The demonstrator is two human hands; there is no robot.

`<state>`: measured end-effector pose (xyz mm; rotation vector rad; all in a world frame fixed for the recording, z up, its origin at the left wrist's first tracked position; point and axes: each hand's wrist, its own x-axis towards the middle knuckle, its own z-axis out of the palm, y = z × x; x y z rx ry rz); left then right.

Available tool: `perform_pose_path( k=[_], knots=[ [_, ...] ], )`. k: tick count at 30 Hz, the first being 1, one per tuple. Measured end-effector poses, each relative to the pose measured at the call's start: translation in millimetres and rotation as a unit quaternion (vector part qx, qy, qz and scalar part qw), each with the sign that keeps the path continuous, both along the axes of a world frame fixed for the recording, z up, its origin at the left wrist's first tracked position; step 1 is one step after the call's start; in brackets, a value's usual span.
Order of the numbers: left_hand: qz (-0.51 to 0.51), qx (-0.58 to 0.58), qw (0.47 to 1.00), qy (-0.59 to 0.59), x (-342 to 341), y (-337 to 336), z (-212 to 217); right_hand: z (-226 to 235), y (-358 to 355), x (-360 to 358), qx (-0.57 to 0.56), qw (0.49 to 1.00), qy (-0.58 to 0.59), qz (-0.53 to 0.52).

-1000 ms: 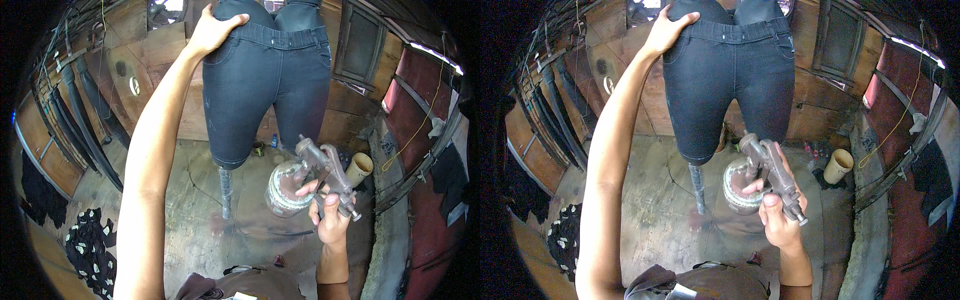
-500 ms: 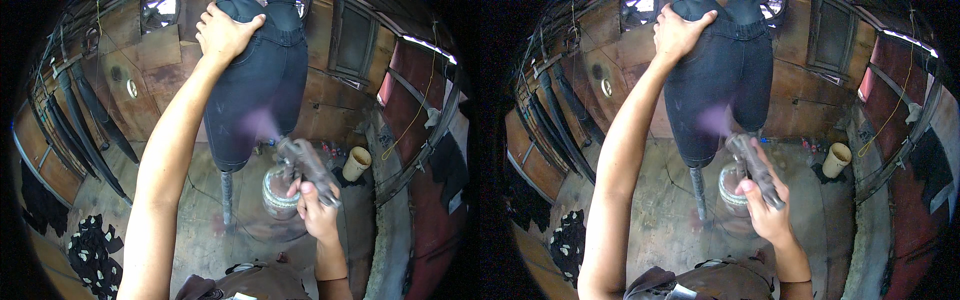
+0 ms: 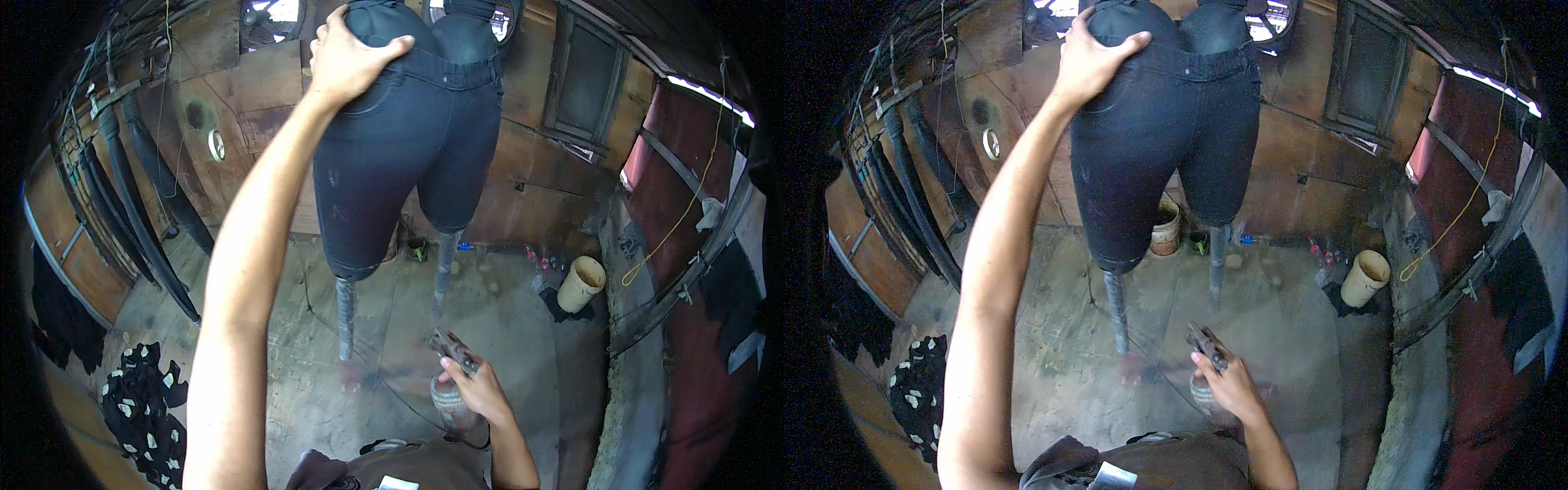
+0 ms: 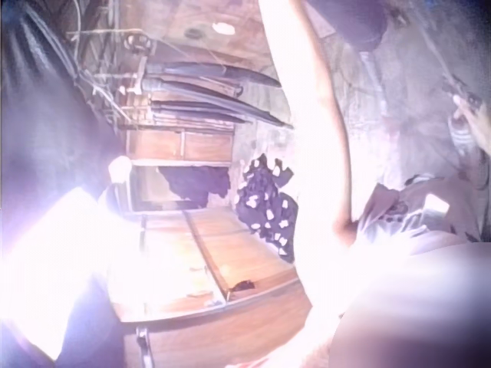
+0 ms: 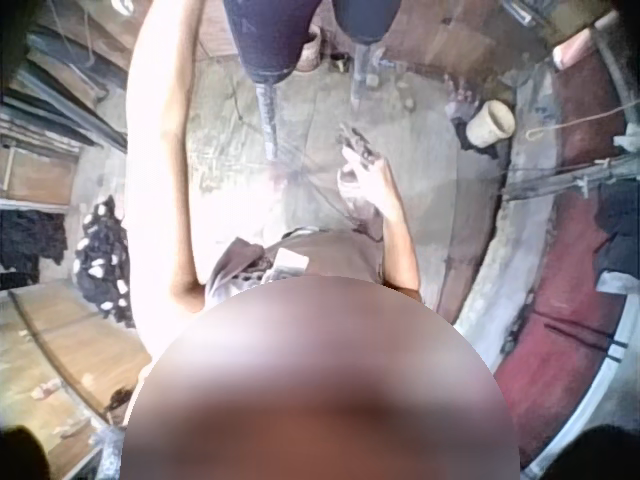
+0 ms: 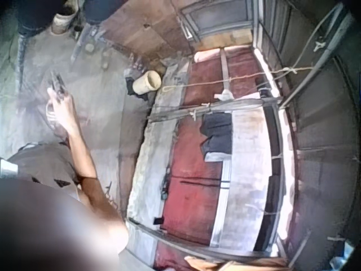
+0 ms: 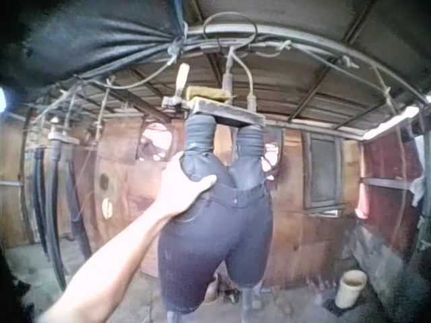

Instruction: The person repeatedly spray-paints the back of black denim shorts mounted on a mannequin, then brushes the surface. The person removes the shorts, picks up another pair from a pile, mounts them, and repeats the spray and brush cycle.

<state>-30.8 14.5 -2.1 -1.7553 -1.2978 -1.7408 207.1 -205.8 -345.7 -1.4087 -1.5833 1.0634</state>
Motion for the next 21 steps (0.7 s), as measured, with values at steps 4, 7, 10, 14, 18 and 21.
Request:
perform_pose_path(
  k=[4,7,10,14,18,21],
  knots=[
    [-0.054,-0.062,0.996,0.031,-54.2,29.4,15.0,-18.4,-11.2,29.2,-0.085,0.992,0.084,-0.034],
    [-0.055,0.010,0.995,0.084,-81.9,48.7,22.6,-16.5,-17.8,46.7,-0.099,0.989,0.083,-0.077],
    [0.121,0.066,0.984,0.111,-87.5,49.8,15.0,-11.5,-18.4,61.3,-0.011,0.992,0.077,-0.099],
    [0.087,0.153,0.966,0.191,-47.4,29.0,2.2,-2.3,-9.2,75.4,0.063,0.990,0.057,-0.112],
    [-0.050,0.158,0.971,0.173,13.5,1.7,-17.8,20.7,5.8,85.0,0.043,0.992,0.019,-0.116],
    [-0.071,0.145,0.983,0.092,33.2,-8.1,-24.5,49.6,10.2,90.7,0.073,0.985,0.097,-0.127]
  ],
)
